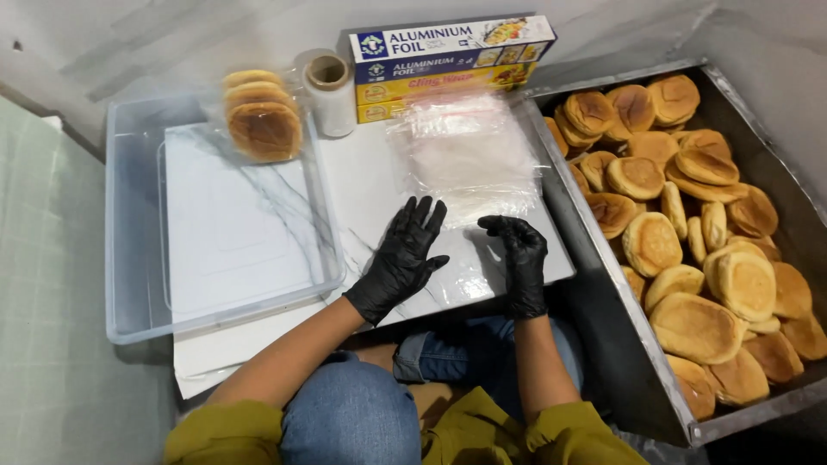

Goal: The person, wearing black gloves, picks up individual baked rolls from a large metal container and places them into clear plastic bags, sometimes stacking the bagged rolls into a nearby bin.

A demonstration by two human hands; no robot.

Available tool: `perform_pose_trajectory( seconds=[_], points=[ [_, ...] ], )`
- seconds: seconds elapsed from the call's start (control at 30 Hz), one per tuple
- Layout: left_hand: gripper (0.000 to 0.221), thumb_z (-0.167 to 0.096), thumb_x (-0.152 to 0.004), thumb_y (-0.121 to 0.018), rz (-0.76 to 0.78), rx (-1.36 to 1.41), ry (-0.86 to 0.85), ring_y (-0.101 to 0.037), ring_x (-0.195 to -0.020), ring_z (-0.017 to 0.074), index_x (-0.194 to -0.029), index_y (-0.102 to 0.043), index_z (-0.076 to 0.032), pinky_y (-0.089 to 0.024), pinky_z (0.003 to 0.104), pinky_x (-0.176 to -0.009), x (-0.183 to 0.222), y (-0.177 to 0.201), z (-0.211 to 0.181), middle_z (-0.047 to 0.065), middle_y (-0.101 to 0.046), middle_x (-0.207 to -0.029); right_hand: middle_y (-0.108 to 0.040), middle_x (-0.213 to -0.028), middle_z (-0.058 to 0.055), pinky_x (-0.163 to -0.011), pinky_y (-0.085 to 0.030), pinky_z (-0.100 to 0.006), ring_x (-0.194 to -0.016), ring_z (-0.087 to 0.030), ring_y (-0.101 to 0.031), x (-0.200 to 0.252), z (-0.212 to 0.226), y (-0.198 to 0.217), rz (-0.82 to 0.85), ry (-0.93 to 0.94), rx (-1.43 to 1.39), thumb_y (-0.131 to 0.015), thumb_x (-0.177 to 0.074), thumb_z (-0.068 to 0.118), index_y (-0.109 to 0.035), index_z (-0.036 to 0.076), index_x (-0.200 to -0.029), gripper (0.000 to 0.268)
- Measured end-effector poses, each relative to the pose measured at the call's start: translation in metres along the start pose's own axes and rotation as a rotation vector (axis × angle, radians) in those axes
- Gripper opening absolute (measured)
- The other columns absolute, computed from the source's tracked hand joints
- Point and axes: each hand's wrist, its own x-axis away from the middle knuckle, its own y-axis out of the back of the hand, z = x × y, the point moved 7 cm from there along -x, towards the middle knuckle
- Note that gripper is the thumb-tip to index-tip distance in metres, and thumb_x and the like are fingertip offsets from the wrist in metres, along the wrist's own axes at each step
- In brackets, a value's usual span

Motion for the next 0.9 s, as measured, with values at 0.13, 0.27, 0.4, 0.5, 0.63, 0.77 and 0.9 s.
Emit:
perform_pose_trajectory(
  seconds=[0.13,0.27,0.4,0.5,0.63,0.77,0.9],
  points=[
    [0.092,-0.049,-0.09,-0.067,0.024,-0.045,0.047,-0.019,-0.153,0.0418,-0.164,-0.021,-0.018,-0.016,0.05,-0.124,-0.007,0.004,0.0,0.017,-0.026,-0.166,-0.079,-0.091,-0.007,-0.081,-0.059,-0.031,-0.076,-0.013,-0.072,0.002,0.018,-0.01,-0.007,0.349,0.313,-0.07,-0.098,0.019,-0.08,0.012,-0.1,0.012],
    [0.09,-0.048,-0.091,-0.067,0.046,0.006,0.101,-0.017,-0.153,0.0426,-0.163,-0.023,-0.018,-0.014,0.051,-0.124,-0.005,0.004,0.003,0.016,-0.024,-0.167,-0.077,-0.097,-0.001,-0.088,-0.058,-0.034,-0.087,-0.017,-0.073,-0.029,0.038,-0.029,-0.119,0.601,0.571,-0.073,-0.096,0.021,-0.079,0.023,-0.108,0.014],
    [0.087,-0.051,-0.092,-0.064,0.052,-0.009,0.101,-0.021,-0.152,0.0407,-0.163,-0.023,-0.021,-0.017,0.049,-0.124,-0.003,0.004,0.003,0.015,-0.025,-0.167,-0.061,-0.139,-0.014,-0.111,-0.043,-0.06,-0.131,-0.042,-0.054,-0.116,0.017,-0.041,-0.122,0.561,0.969,-0.076,-0.091,0.042,-0.043,0.028,-0.153,0.072],
    [0.088,-0.052,-0.093,-0.063,0.047,-0.039,0.093,-0.026,-0.151,0.0388,-0.164,-0.02,-0.023,-0.02,0.047,-0.123,-0.002,-0.002,0.005,0.015,-0.028,-0.165,-0.045,-0.153,-0.015,-0.105,-0.048,-0.062,-0.138,-0.044,-0.045,-0.167,-0.005,-0.042,-0.154,0.409,1.264,-0.089,-0.071,0.058,-0.024,0.032,-0.161,0.114],
    [0.088,-0.051,-0.093,-0.062,0.03,-0.037,0.086,-0.028,-0.15,0.0399,-0.164,-0.02,-0.022,-0.021,0.048,-0.123,-0.001,-0.007,0.008,0.017,-0.03,-0.164,-0.051,-0.142,-0.025,-0.111,-0.046,-0.056,-0.132,-0.045,-0.055,-0.149,0.014,-0.05,-0.036,0.302,1.11,-0.093,-0.076,0.025,-0.007,0.028,-0.163,0.123],
    [0.087,-0.052,-0.094,-0.061,-0.003,0.018,0.065,-0.03,-0.149,0.0408,-0.164,-0.02,-0.022,-0.022,0.048,-0.123,0.001,-0.004,0.007,0.018,-0.03,-0.164,-0.064,-0.092,0.004,-0.085,-0.055,-0.033,-0.093,-0.016,-0.068,-0.194,-0.015,-0.015,-0.112,0.422,0.742,-0.097,-0.064,0.018,-0.043,0.024,-0.148,0.1],
    [0.071,-0.039,-0.094,-0.07,-0.393,0.35,-0.012,-0.043,-0.144,0.0286,-0.155,-0.043,-0.014,-0.032,0.036,-0.122,-0.002,0.029,0.006,0.013,-0.046,-0.156,-0.067,-0.084,0.001,-0.062,-0.052,-0.018,-0.075,-0.007,-0.064,-0.082,0.053,-0.018,0.028,0.325,0.206,-0.083,-0.083,0.011,-0.051,0.018,-0.149,0.073]
  ],
)
